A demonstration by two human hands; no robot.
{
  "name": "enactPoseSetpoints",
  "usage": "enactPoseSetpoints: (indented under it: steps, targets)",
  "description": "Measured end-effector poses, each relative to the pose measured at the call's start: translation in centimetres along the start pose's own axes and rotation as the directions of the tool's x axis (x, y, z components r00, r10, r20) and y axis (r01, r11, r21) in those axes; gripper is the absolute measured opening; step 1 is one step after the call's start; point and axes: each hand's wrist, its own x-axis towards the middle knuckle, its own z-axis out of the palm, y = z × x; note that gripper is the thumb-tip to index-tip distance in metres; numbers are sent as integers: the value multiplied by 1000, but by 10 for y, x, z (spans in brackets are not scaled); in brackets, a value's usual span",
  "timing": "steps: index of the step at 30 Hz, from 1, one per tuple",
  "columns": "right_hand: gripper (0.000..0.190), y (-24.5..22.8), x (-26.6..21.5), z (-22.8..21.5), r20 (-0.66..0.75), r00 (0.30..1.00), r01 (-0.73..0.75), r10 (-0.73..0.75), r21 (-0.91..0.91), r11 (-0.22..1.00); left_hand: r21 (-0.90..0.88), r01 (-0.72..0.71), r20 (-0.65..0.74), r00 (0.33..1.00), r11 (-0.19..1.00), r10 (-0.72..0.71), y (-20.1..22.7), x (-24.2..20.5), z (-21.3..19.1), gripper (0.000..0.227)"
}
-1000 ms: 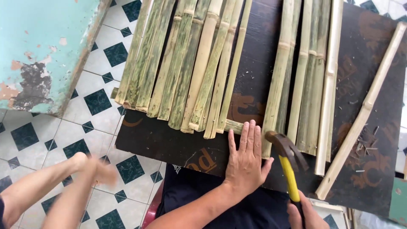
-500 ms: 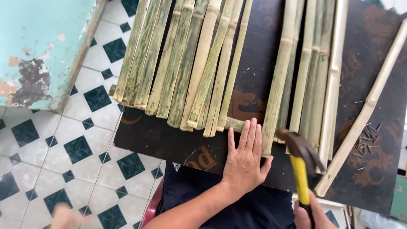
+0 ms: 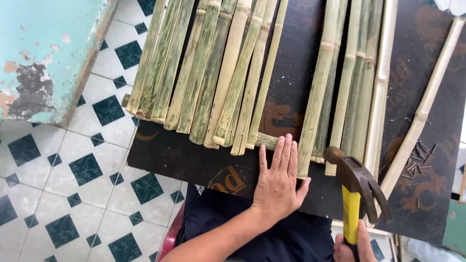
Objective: The person assembles a bamboo mat by arranging split bamboo strips on a wooden board and securing them with nails using a hammer. They repeatedly position the strips and hammer nails to fasten them together.
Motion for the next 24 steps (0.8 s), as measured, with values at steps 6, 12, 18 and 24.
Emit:
enactPoseSetpoints:
  steps: [6,12,18,24]
  targets:
    - [45,1,-29,42,291,622,605,-726,-767,211,52,1,2,1000,999,-1,0,0,-1,77]
    - [59,24,34,-37,603,726,207,-331,268,941,-21,10,1,1000,1000,-10,0,1,-1,79]
    - [44,-1,-25,38,340,588,620,-734,-772,139,50,8,-3,1000,999,-7,0,1,-1,79]
    - [60,-1,-1,-3,60,998,31,-26,-78,996,46,12,1,1000,999,-12,-1,1,0,81]
